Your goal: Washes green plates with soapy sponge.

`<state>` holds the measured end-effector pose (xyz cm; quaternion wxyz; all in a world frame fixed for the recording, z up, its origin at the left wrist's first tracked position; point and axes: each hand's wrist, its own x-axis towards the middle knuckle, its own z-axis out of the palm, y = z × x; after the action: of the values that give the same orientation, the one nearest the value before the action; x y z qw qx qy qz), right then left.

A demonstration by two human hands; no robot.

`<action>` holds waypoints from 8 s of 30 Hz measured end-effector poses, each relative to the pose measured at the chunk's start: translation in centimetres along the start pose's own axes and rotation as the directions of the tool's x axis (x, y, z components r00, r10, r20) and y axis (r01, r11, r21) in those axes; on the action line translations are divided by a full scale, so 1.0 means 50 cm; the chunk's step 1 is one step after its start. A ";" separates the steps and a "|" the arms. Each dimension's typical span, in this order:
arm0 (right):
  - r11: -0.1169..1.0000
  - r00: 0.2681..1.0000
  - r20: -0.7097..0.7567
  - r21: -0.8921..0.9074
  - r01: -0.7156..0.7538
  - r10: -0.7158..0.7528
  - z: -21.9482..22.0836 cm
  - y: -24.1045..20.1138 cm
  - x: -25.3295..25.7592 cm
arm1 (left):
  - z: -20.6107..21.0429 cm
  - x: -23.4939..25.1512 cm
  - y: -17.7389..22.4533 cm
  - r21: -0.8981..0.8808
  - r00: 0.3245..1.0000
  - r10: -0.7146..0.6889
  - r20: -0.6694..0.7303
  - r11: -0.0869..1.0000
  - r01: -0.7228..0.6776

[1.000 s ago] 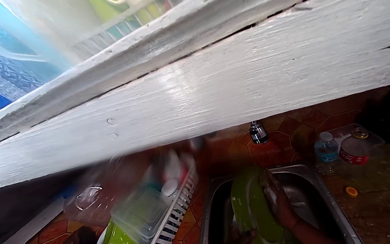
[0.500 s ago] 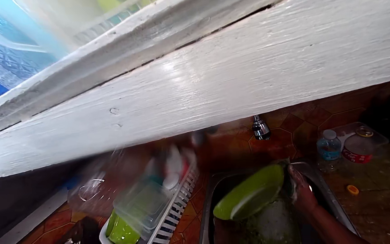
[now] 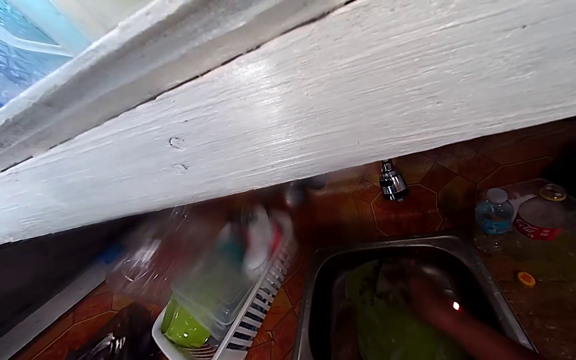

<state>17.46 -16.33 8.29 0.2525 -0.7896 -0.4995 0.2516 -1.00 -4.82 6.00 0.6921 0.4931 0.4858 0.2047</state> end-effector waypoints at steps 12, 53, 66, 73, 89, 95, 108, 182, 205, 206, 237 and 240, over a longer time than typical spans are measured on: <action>0.971 0.973 -0.074 -0.108 0.212 -0.221 0.157 0.032 0.094 | 0.015 -0.028 0.009 0.411 0.961 0.250 -0.119 0.893 -0.182; 0.900 0.900 0.028 0.044 0.433 -0.434 0.168 0.053 -0.033 | 0.008 0.007 0.054 0.482 0.883 0.441 -0.159 0.816 -0.320; 0.913 0.913 0.037 0.009 0.407 -0.407 0.184 0.045 -0.035 | -0.001 0.015 0.017 0.430 0.903 0.389 -0.183 0.858 -0.283; 0.920 0.913 -0.119 -0.008 0.392 -0.390 0.172 0.116 0.008 | 0.000 0.008 0.033 0.424 0.893 0.418 -0.163 0.847 -0.319; 0.672 0.681 -0.067 0.116 0.731 -0.729 0.188 0.019 -0.013 | -0.016 0.018 0.047 0.377 0.913 0.357 -0.196 0.887 -0.266; 0.774 0.770 0.132 -0.030 0.633 -0.625 0.134 0.136 -0.028 | -0.043 0.025 0.046 0.361 0.890 0.388 -0.241 0.887 -0.289; 0.822 0.811 -0.136 -0.115 0.558 -0.570 0.151 0.025 0.097 | 0.013 -0.016 0.001 0.523 0.946 0.318 -0.056 0.817 -0.244; 0.904 0.990 0.051 -0.416 -0.098 0.130 0.118 0.203 0.040 | 0.009 0.105 0.038 0.984 0.984 0.011 0.180 -0.002 -0.180; 0.876 0.912 0.220 -0.423 -0.231 0.347 0.188 0.124 0.038 | -0.021 0.177 -0.056 0.985 0.982 -0.188 -0.021 0.166 0.053; 0.889 0.918 0.220 -0.400 -0.224 0.330 0.188 0.124 0.034 | -0.022 0.176 -0.056 0.984 0.981 -0.192 -0.018 0.171 0.051; 0.651 0.823 -0.155 0.697 -0.300 0.546 0.130 0.126 0.011 | 0.090 0.064 -0.059 0.429 0.928 -0.262 0.264 0.894 0.130; 0.582 0.741 -0.184 0.747 -0.322 0.646 0.121 0.146 0.029 | 0.092 0.050 -0.058 0.507 0.904 -0.232 0.358 0.862 0.020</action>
<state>18.90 -16.84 -1.18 0.5434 -0.7853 -0.0604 0.2903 3.56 -6.42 2.45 0.6414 0.6506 0.3987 -0.0796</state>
